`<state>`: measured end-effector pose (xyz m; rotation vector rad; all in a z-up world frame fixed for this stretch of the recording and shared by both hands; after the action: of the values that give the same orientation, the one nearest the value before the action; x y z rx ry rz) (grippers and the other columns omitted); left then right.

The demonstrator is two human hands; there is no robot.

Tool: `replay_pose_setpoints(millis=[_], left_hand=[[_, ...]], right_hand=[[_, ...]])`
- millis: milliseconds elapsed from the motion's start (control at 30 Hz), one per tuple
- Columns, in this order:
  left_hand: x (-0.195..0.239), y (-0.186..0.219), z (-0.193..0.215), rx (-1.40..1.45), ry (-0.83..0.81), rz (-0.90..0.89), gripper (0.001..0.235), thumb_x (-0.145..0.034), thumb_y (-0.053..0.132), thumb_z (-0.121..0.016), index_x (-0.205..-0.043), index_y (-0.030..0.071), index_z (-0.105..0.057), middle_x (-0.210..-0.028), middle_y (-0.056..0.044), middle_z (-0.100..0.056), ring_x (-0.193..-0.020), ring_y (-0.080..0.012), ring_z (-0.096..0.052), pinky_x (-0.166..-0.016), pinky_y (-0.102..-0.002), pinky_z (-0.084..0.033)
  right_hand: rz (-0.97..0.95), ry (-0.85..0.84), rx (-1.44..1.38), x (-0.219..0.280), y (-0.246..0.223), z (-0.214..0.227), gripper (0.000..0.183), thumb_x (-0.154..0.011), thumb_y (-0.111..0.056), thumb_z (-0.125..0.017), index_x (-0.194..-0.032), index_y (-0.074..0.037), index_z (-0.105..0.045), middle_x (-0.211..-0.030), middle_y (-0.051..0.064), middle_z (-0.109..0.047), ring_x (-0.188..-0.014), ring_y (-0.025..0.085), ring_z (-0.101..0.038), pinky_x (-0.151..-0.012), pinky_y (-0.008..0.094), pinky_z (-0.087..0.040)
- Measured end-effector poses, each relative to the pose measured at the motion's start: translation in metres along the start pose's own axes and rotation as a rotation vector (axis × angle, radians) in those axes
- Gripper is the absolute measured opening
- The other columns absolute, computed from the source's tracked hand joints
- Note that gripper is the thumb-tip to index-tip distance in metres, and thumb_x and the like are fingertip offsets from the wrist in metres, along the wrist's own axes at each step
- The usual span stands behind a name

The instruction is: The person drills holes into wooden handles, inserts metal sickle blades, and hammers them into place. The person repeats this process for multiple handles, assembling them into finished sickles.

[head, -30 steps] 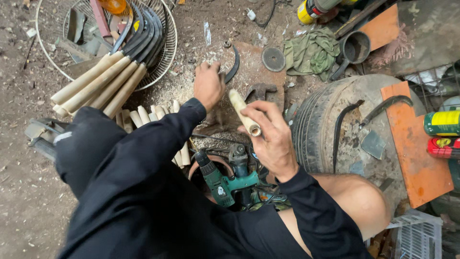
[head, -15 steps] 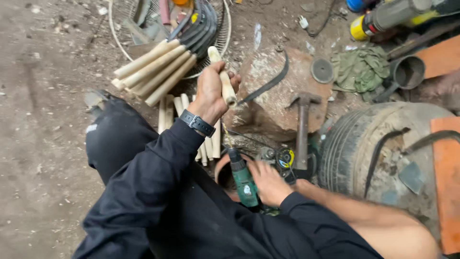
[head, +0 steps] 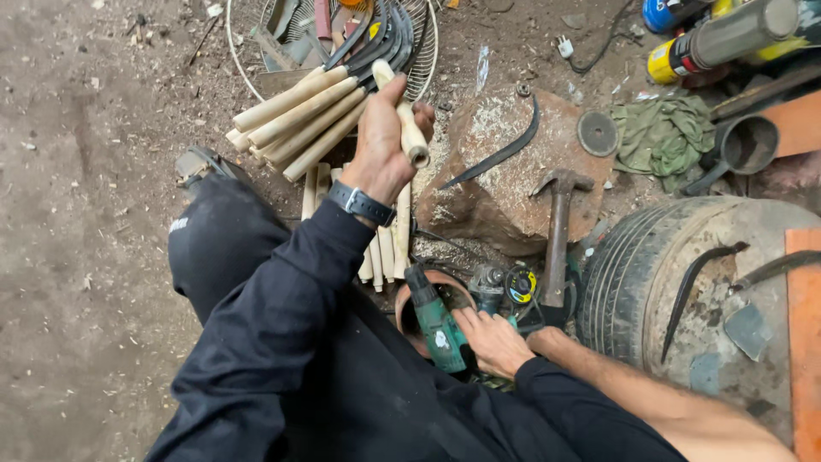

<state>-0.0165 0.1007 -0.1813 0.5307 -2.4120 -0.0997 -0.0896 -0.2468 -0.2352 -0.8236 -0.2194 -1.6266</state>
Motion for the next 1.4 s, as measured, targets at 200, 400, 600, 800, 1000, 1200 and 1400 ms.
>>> replay_pose_setpoints(millis=[200, 400, 600, 800, 1000, 1200, 1400], left_hand=[[-0.022, 0.030, -0.013, 0.035, -0.033, -0.108, 0.025, -0.099, 0.027, -0.051, -0.109, 0.005, -0.042, -0.073, -0.010, -0.055, -0.051, -0.0175, -0.056, -0.041, -0.027, -0.050], [-0.046, 0.054, -0.014, 0.067, -0.036, -0.218, 0.023, -0.097, 0.025, -0.056, -0.111, 0.009, -0.046, -0.069, -0.006, -0.054, -0.051, -0.0154, -0.055, -0.040, -0.025, -0.048], [-0.045, 0.067, -0.016, 0.083, -0.029, -0.292, 0.033, -0.098, 0.026, -0.058, -0.113, 0.001, -0.044, -0.070, -0.008, -0.055, -0.053, -0.0167, -0.056, -0.040, -0.026, -0.049], [-0.022, 0.058, -0.028, 0.003, -0.027, -0.407, 0.035, -0.096, 0.021, -0.060, -0.120, 0.003, -0.044, -0.070, -0.006, -0.055, -0.053, -0.0157, -0.057, -0.040, -0.025, -0.049], [0.000, 0.045, -0.052, -0.291, -0.117, -0.483, 0.036, -0.093, 0.015, -0.067, -0.119, 0.010, -0.042, -0.070, -0.004, -0.056, -0.049, -0.0133, -0.055, -0.037, -0.024, -0.046], [0.011, 0.050, -0.067, -0.401, -0.273, -0.583, 0.020, -0.091, 0.006, -0.067, -0.101, 0.003, -0.050, -0.066, -0.006, -0.057, -0.045, -0.0140, -0.056, -0.036, -0.026, -0.044], [0.008, 0.048, -0.062, -0.443, -0.319, -0.545, 0.015, -0.094, 0.005, -0.063, -0.081, 0.003, -0.055, -0.067, -0.005, -0.057, -0.049, -0.0124, -0.057, -0.040, -0.025, -0.045]], right_hand=[[0.046, 0.506, -0.937, 0.024, -0.006, 0.065, 0.085, -0.071, 0.001, -0.082, -0.143, -0.005, -0.038, -0.123, 0.014, -0.065, -0.113, 0.030, -0.067, -0.091, 0.043, -0.053], [0.077, 0.695, -1.101, 0.087, -0.006, 0.125, 0.055, -0.087, -0.001, -0.076, -0.138, -0.003, -0.057, -0.118, 0.010, -0.067, -0.090, 0.018, -0.065, -0.078, 0.032, -0.055], [-0.060, 0.871, -1.065, 0.115, -0.007, 0.133, 0.044, -0.086, -0.004, -0.074, -0.128, -0.003, -0.062, -0.107, 0.006, -0.072, -0.101, 0.017, -0.070, -0.085, 0.031, -0.057], [-0.087, 0.853, -0.860, 0.108, -0.010, 0.127, 0.031, -0.086, -0.008, -0.078, -0.116, -0.006, -0.071, -0.102, 0.006, -0.078, -0.095, 0.018, -0.075, -0.083, 0.032, -0.059], [0.030, 1.016, -0.384, 0.109, -0.017, 0.135, 0.035, -0.084, -0.019, -0.080, -0.115, -0.007, -0.068, -0.104, 0.005, -0.073, -0.097, 0.022, -0.070, -0.101, 0.044, -0.051], [0.288, 0.925, 0.354, 0.116, -0.032, 0.131, 0.034, -0.085, -0.010, -0.073, -0.118, -0.016, -0.075, -0.115, 0.009, -0.073, -0.105, 0.032, -0.070, -0.096, 0.053, -0.051], [0.072, 0.918, -0.363, 0.111, -0.019, 0.136, 0.024, -0.085, -0.015, -0.082, -0.107, -0.009, -0.074, -0.099, 0.003, -0.075, -0.089, 0.022, -0.073, -0.080, 0.040, -0.056]])
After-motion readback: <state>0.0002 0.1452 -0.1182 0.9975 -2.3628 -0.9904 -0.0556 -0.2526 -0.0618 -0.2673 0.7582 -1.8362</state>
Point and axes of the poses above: each hand's wrist, its own x-axis away from the middle knuckle, its own z-axis out of the back of the hand, y = z × x, the point moved 5 cm from there along -x, towards the middle knuckle
